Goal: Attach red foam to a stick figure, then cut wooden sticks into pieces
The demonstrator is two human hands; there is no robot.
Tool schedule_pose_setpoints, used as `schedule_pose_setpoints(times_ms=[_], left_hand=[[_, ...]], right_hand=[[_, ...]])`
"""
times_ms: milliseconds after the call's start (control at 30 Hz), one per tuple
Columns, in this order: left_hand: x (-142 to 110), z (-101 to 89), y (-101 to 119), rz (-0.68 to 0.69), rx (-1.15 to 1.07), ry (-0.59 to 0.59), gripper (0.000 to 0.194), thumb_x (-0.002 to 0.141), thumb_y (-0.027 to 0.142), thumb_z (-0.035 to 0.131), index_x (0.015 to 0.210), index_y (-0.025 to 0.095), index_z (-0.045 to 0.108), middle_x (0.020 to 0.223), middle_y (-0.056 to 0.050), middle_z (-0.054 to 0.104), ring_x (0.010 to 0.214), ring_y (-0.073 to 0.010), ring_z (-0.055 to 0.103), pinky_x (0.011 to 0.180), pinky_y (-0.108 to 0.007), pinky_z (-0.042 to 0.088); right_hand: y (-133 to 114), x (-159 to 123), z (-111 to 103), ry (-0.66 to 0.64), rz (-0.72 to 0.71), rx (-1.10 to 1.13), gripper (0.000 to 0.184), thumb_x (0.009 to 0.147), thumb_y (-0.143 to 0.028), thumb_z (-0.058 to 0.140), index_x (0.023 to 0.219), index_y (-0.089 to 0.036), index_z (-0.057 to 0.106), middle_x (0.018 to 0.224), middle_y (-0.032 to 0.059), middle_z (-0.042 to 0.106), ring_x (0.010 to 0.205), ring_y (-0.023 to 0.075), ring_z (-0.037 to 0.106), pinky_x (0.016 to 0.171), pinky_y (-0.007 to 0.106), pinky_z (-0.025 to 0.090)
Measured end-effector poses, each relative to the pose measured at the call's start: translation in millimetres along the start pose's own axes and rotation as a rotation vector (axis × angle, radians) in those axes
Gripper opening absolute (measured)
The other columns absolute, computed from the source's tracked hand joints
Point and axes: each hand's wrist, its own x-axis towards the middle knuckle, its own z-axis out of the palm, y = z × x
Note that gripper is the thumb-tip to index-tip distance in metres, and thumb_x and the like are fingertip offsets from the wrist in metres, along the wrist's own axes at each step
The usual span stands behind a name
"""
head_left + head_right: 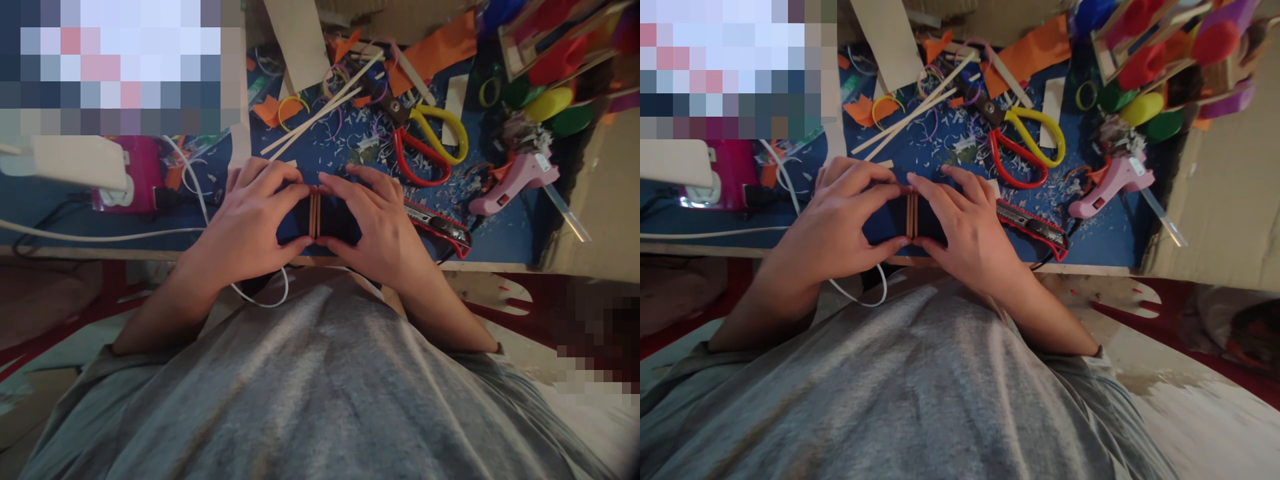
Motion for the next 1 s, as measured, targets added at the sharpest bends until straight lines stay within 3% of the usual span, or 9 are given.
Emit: schedule_pose_setpoints(times_ms=[167,433,600,700,800,1000], left_hand=[[0,-0.6,-1,0.024,-0.006,0.007,0.055,0.100,0.037,0.084,0.153,0.031,0.070,0.153,-0.016,0.068,0.145,-0.0472,0.060,0.123,-0.075,0.051],[-2,-4.7,-4,0.015,0.002,-0.035,0.068,0.098,0.041,0.088,0.161,0.031,0.065,0.156,-0.016,0.065,0.148,-0.0478,0.060,0.128,-0.076,0.049],[-4,-12.7,-4,0.030,0.021,-0.040,0.063,0.105,0.030,0.074,0.167,0.033,0.061,0.160,-0.016,0.064,0.154,-0.0445,0.059,0.130,-0.072,0.051],[1,-14.7,-4,0.112,0.041,-0.052,0.051,0.111,0.022,0.060,0.161,0.028,0.068,0.159,-0.015,0.068,0.151,-0.0419,0.061,0.128,-0.070,0.053],[8,-13.2,-4,0.225,0.060,-0.084,0.046,0.114,0.016,0.054,0.150,0.032,0.077,0.163,-0.009,0.072,0.153,-0.0395,0.062,0.125,-0.067,0.053],[21,-12.4,-12,0.364,0.035,-0.140,0.039,0.117,0.020,0.051,0.125,0.031,0.087,0.145,-0.006,0.084,0.144,-0.0326,0.072,0.125,-0.058,0.053]], right_hand=[[-1,0,-2,-0.012,0.016,-0.005,0.081,0.098,-0.033,0.082,0.174,-0.030,0.053,0.164,0.0108,0.075,0.166,0.0459,0.053,0.134,0.075,0.040],[0,-4,-3,0.027,-0.014,-0.014,0.077,0.099,-0.031,0.082,0.171,-0.024,0.055,0.161,0.0134,0.075,0.163,0.0436,0.056,0.136,0.068,0.042],[2,-13,-24,0.064,-0.008,-0.059,0.063,0.105,-0.039,0.077,0.165,-0.030,0.063,0.157,0.0114,0.076,0.158,0.0452,0.060,0.134,0.073,0.044],[9,-25,-44,0.101,0.049,-0.137,0.049,0.109,-0.033,0.071,0.158,-0.034,0.070,0.150,0.0132,0.077,0.146,0.0455,0.068,0.127,0.075,0.051],[20,-38,-57,0.143,0.129,-0.228,0.041,0.110,-0.031,0.068,0.150,-0.033,0.077,0.146,0.0166,0.076,0.140,0.0495,0.069,0.118,0.078,0.055],[37,-50,-53,0.150,0.194,-0.238,0.033,0.110,-0.035,0.068,0.140,-0.029,0.082,0.136,0.0171,0.080,0.124,0.0476,0.074,0.107,0.077,0.060]])
